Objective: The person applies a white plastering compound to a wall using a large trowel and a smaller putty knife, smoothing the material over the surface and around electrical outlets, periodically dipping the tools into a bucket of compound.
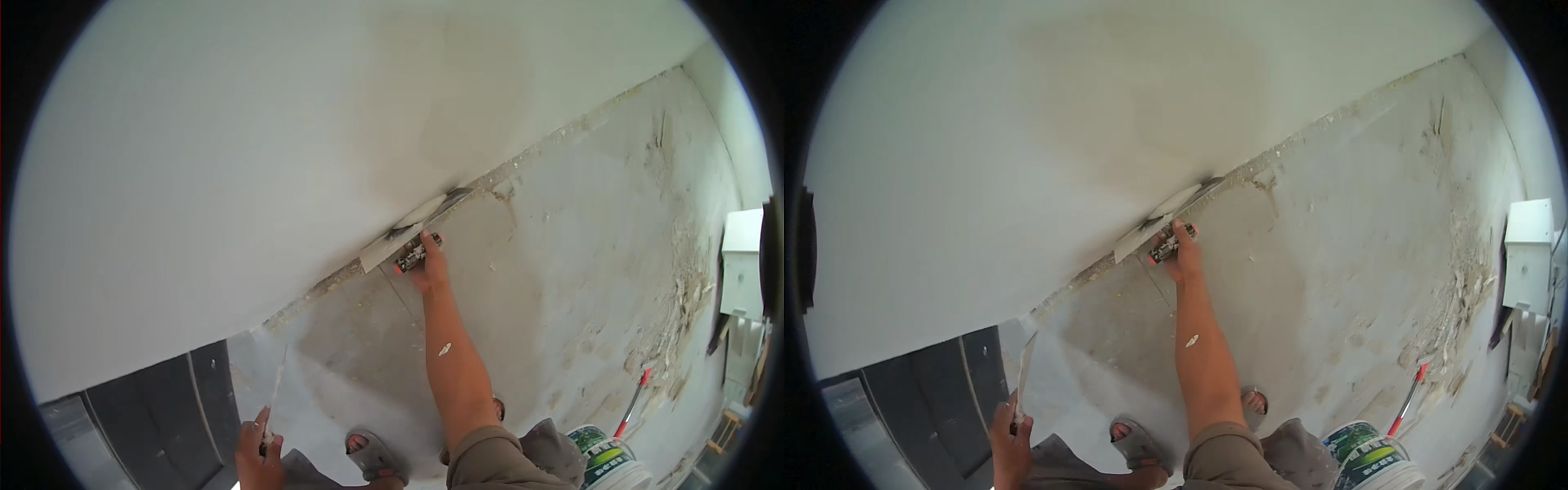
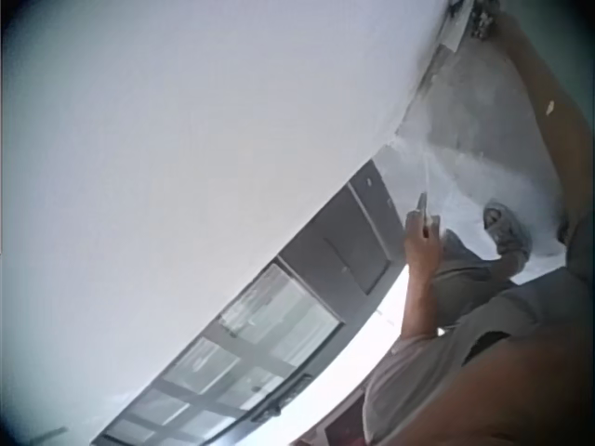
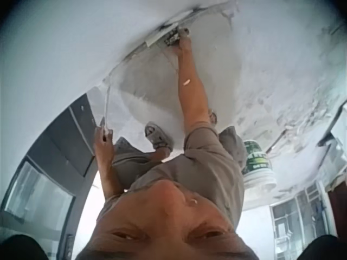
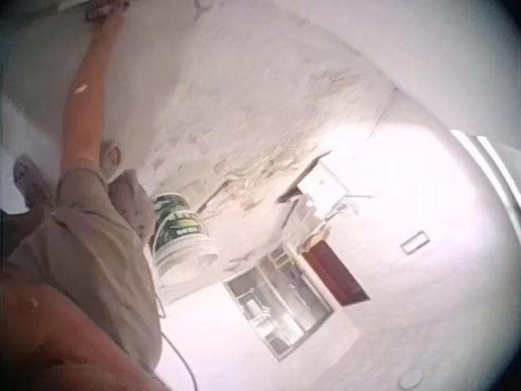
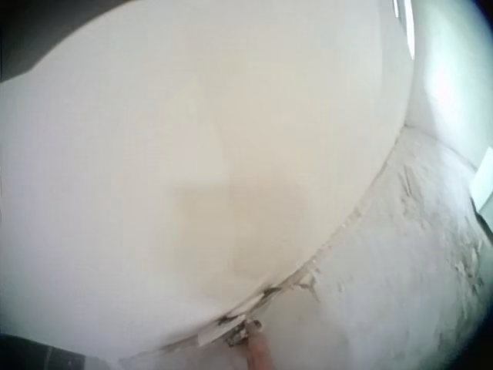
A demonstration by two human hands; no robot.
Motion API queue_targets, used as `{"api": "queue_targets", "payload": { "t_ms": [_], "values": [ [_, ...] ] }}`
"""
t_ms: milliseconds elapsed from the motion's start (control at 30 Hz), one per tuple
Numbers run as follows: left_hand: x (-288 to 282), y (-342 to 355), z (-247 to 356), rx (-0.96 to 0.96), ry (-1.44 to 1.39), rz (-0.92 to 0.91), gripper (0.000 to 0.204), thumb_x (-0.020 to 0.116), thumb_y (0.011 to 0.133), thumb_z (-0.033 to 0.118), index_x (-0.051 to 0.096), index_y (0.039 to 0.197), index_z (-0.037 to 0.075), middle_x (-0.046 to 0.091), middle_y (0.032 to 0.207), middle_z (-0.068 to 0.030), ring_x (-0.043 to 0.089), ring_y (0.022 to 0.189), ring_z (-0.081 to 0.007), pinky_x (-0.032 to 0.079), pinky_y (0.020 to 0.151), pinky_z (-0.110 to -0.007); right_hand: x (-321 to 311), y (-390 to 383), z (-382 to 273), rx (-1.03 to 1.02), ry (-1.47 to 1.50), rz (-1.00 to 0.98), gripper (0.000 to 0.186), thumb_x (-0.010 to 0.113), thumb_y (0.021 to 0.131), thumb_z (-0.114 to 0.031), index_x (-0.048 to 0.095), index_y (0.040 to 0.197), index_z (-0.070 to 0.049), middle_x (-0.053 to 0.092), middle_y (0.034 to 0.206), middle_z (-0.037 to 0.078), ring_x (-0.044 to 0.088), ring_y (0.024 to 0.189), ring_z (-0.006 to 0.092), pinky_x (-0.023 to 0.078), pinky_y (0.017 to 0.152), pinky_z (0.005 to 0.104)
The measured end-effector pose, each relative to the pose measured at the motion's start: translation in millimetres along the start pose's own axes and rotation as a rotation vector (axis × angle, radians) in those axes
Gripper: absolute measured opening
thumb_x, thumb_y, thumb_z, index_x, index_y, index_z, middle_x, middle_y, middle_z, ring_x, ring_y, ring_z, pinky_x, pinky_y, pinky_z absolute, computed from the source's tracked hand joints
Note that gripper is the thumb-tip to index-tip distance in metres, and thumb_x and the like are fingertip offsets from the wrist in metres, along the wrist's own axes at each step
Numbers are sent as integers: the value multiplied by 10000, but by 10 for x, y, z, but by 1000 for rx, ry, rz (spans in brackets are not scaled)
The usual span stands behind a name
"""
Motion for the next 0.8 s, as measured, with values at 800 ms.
{"api": "queue_targets", "payload": {
  "t_ms": [800],
  "values": [
    [-390, 80, 72, 540, -257, -39, 457, 640, 763, 114, 545, 1210, 111, 520, 839, -116, 550, 755, -284, 449, 649, -378, 4184, -2555, -1384, -635, -323, -334, 258, 640, 821, -301, 510, 964, -131, 562, 879, 54, 594, 781, 240, 541, 557, 342]
  ]
}}
Point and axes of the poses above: each hand's wrist, its own y-axis towards the middle knuckle, its own x-axis out of the palm, z = x × y, the point moved 3 cm from there along y, towards the middle knuckle
